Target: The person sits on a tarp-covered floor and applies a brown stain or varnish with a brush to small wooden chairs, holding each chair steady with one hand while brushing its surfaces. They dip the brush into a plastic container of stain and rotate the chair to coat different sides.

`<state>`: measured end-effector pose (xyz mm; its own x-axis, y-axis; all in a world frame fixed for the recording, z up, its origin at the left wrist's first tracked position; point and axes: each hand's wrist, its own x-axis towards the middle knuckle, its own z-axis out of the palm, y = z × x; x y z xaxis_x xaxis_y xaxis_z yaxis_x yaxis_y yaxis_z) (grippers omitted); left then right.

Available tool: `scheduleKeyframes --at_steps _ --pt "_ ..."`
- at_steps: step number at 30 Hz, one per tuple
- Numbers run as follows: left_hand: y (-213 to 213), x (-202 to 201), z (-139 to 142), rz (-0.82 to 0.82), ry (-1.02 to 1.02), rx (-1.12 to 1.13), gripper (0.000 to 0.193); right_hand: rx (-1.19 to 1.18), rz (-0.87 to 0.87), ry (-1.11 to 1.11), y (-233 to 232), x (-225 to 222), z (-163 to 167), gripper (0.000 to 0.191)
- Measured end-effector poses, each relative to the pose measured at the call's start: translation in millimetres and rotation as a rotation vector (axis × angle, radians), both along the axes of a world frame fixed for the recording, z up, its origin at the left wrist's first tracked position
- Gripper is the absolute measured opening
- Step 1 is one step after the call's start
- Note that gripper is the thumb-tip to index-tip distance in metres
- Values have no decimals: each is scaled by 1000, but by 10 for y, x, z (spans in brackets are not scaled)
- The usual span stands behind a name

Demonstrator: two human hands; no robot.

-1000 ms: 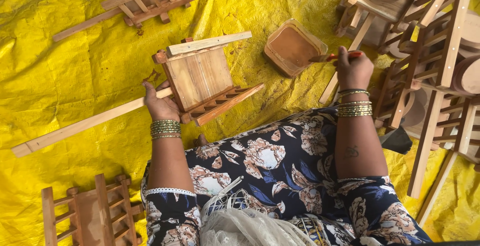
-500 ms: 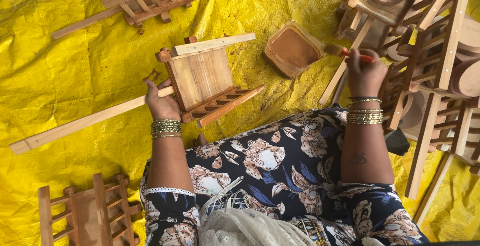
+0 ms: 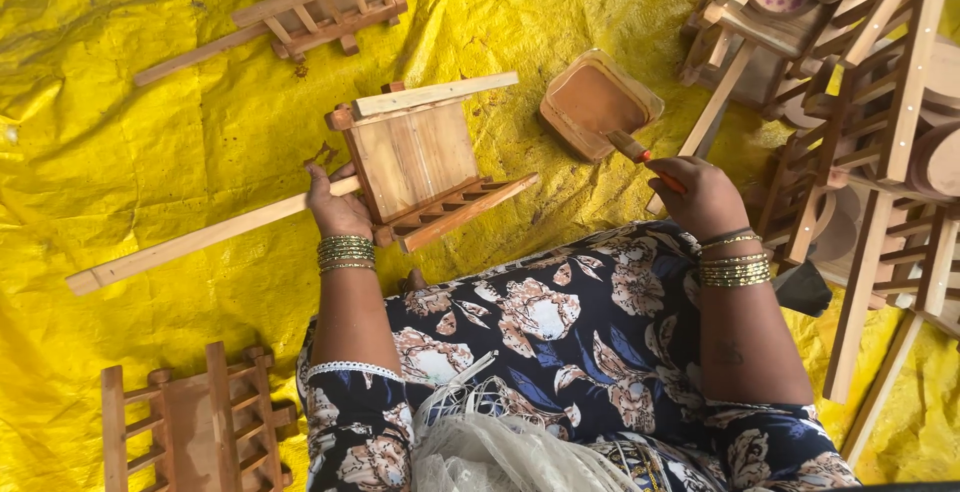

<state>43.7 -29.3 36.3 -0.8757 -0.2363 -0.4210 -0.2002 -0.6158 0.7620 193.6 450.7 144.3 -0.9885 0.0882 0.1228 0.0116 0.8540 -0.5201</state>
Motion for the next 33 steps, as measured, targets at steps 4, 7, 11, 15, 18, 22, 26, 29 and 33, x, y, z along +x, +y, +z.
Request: scheduleKeyframes --at_steps 4,7,11,15,18,22,26,29,33 --pt "-34 34 46 12 -65 11 74 -68 -86 41 30 50 -124 25" --pt "-30 49 103 -11 -54 21 73 -470 -196 156 98 -61 -346 23" --pt "-7 58 116 -42 12 26 67 -974 -437 102 357 -196 -604 25" --pt "18 60 73 -101 65 -37 64 -1194 -438 108 537 -182 -763 22" --pt "35 78 61 -83 17 -74 61 -1043 -461 52 558 -195 -825 23" --pt "45 70 119 -63 27 -79 61 -1122 -431 70 551 -219 -853 23" --pt "60 98 170 -66 36 -77 61 -917 -401 79 536 -206 -860 23" --pt "58 105 177 -81 23 -74 60 -1075 -406 149 501 -207 -832 22" --pt "37 91 156 -91 64 -77 63 -989 -457 75 385 -272 -740 21"
